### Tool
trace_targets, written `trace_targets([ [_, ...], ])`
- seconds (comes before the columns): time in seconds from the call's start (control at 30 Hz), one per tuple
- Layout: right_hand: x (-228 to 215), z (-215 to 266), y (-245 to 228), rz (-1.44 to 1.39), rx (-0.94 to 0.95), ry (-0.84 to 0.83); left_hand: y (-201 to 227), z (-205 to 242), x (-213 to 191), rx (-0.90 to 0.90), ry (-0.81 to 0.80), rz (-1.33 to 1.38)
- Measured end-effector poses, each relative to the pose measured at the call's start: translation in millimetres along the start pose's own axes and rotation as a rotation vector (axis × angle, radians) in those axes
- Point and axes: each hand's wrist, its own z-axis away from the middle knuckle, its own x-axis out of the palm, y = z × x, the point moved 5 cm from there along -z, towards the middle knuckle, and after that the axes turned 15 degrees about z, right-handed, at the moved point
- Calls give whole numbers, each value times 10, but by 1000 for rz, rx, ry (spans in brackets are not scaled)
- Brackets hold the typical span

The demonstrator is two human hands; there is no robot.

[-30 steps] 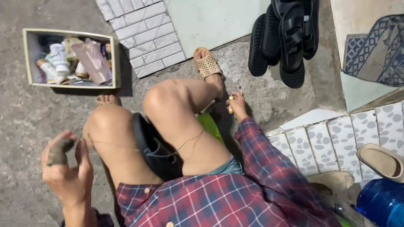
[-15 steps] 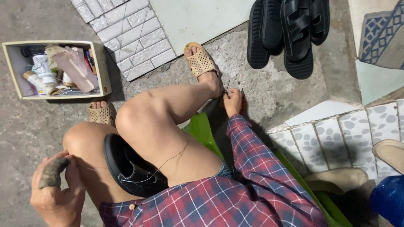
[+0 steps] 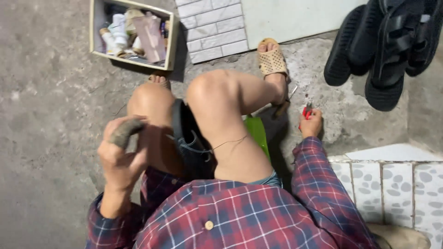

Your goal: Hand-stitching the sole of a black sandal using a needle and thread to repair or assemble it.

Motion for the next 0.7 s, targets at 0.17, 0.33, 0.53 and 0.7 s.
trace_targets([
  [0.17, -851, 326, -542, -1137, 71, -194, 323, 135, 195, 183, -121, 176],
  [0.33, -2090, 839, -1301, -1609, -120, -480, 479, 218, 452, 362, -189, -45],
  [0.53, -3114, 1690, -2072, -1659, -557, -676, 271, 283, 267, 207, -13, 284],
  [0.7, -3779, 2582, -2530, -1270, -892, -493, 174, 312, -1, -35, 77, 537],
])
